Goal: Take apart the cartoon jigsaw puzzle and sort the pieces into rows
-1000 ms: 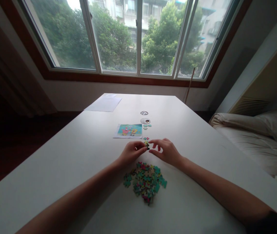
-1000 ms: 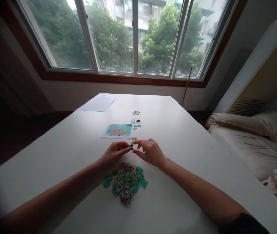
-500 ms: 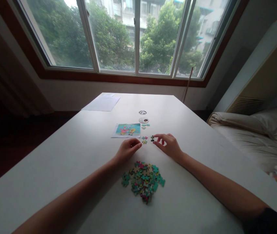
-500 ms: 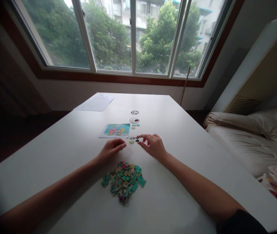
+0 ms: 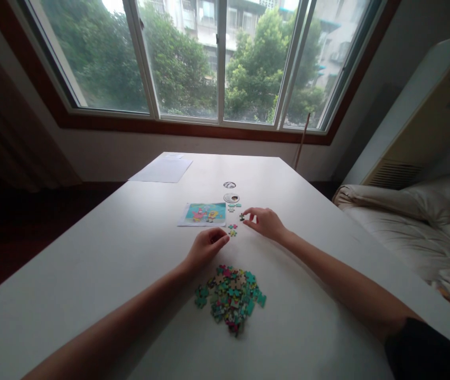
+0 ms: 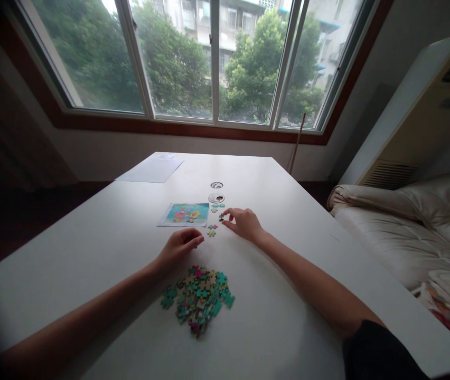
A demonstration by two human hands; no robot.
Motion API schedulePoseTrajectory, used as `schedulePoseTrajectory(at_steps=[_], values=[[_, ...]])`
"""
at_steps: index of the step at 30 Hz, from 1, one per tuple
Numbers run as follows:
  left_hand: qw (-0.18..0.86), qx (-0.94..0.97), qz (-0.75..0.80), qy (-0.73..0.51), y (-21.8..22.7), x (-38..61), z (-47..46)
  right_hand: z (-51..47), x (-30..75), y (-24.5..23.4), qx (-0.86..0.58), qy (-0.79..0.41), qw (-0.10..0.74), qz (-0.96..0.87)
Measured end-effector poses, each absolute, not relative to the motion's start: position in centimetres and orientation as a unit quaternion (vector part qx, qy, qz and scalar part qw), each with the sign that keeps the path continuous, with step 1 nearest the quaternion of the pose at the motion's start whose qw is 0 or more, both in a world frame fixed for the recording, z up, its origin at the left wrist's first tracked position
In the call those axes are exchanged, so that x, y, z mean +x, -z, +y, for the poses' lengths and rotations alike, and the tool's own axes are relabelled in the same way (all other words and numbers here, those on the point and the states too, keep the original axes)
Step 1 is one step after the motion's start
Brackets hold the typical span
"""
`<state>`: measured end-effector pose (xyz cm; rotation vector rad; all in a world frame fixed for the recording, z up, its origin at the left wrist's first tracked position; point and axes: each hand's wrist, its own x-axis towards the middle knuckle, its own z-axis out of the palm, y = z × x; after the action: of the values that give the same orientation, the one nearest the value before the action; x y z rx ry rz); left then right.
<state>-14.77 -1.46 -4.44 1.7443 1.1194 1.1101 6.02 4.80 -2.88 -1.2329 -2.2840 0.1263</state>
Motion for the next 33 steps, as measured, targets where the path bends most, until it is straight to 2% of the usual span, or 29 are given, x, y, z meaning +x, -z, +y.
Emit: schedulePoseTrajectory(at_steps=[5,12,27,33], values=[[0.404,0.668,0.441,-0.444,4.8,-14.9,-1.2,9.1,5.2,3.7,-0.523,-0.097,0.237,-0.813],[0.405,0.665,0.443,-0.445,4.9,-15.0,-1.2,11.2,4.5,4.9,-0.536,-0.106,0.224,-0.807],[0.407,0.665,0.440,-0.446,4.8,-15.0,-1.2,11.0,4.3,4.6,-0.526,-0.115,0.223,-0.813],[0.404,0.667,0.440,-0.445,4.8,-15.0,-1.2,8.0,4.8,3.1,-0.491,-0.138,0.229,-0.829]])
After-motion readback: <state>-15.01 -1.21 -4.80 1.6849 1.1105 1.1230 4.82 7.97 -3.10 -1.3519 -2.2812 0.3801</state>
